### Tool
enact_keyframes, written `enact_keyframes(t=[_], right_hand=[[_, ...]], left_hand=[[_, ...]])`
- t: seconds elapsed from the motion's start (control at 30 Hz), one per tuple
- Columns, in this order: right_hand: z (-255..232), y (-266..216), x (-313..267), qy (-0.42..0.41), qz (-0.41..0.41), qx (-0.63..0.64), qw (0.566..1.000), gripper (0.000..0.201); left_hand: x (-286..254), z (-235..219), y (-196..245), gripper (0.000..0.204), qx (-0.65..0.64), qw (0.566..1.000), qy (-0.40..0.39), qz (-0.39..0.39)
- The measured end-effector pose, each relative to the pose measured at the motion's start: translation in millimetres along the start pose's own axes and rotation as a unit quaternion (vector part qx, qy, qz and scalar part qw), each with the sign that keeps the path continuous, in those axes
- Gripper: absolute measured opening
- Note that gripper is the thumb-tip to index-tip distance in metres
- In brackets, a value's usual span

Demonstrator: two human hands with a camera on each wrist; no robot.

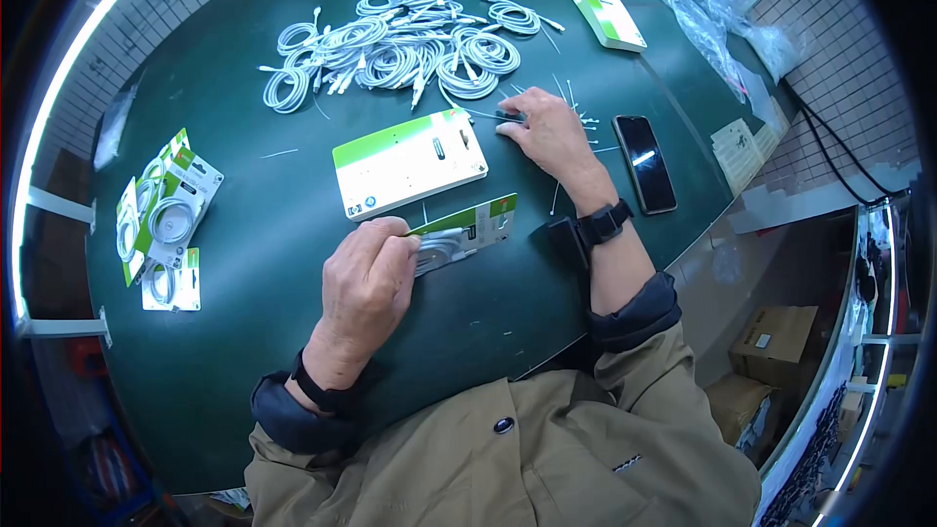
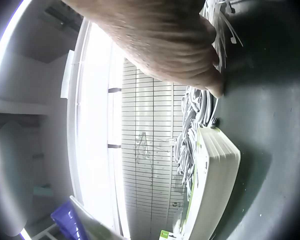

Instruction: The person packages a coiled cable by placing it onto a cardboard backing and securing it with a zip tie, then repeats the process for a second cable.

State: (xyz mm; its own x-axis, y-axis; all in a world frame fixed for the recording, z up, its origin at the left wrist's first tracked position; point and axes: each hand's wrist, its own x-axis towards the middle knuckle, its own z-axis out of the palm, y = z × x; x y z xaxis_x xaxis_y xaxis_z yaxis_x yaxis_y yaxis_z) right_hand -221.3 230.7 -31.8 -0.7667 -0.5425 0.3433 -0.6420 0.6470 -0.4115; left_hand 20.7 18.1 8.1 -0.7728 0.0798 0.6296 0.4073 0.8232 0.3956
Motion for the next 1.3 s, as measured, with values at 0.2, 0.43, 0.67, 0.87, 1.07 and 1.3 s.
enact_keyframes(t=[0.2,0.43,0.67,0.87,1.07,1.3], right_hand=[[-2,-16,10,-0.112,0.045,-0.061,0.991,0.017],[5,-19,-4,0.003,0.024,-0.065,0.998,0.012],[5,-4,3,0.091,0.013,0.103,0.990,0.008],[-19,-32,4,0.064,0.169,0.460,0.870,0.010],[-14,-46,-9,-0.061,0.168,0.672,0.719,0.021],[-13,-59,-16,-0.124,0.156,0.671,0.714,0.026]], left_hand=[[-1,0,-4,0.021,0.003,1.000,0.005,0.008],[-1,-1,-4,0.021,0.003,1.000,-0.001,0.009],[-1,0,-5,0.023,-0.006,1.000,-0.004,0.017],[2,-1,-6,0.025,-0.012,0.999,-0.007,0.040],[3,-1,-8,0.026,-0.018,0.998,-0.012,0.054],[2,0,-10,0.026,-0.020,0.997,-0.014,0.071]])
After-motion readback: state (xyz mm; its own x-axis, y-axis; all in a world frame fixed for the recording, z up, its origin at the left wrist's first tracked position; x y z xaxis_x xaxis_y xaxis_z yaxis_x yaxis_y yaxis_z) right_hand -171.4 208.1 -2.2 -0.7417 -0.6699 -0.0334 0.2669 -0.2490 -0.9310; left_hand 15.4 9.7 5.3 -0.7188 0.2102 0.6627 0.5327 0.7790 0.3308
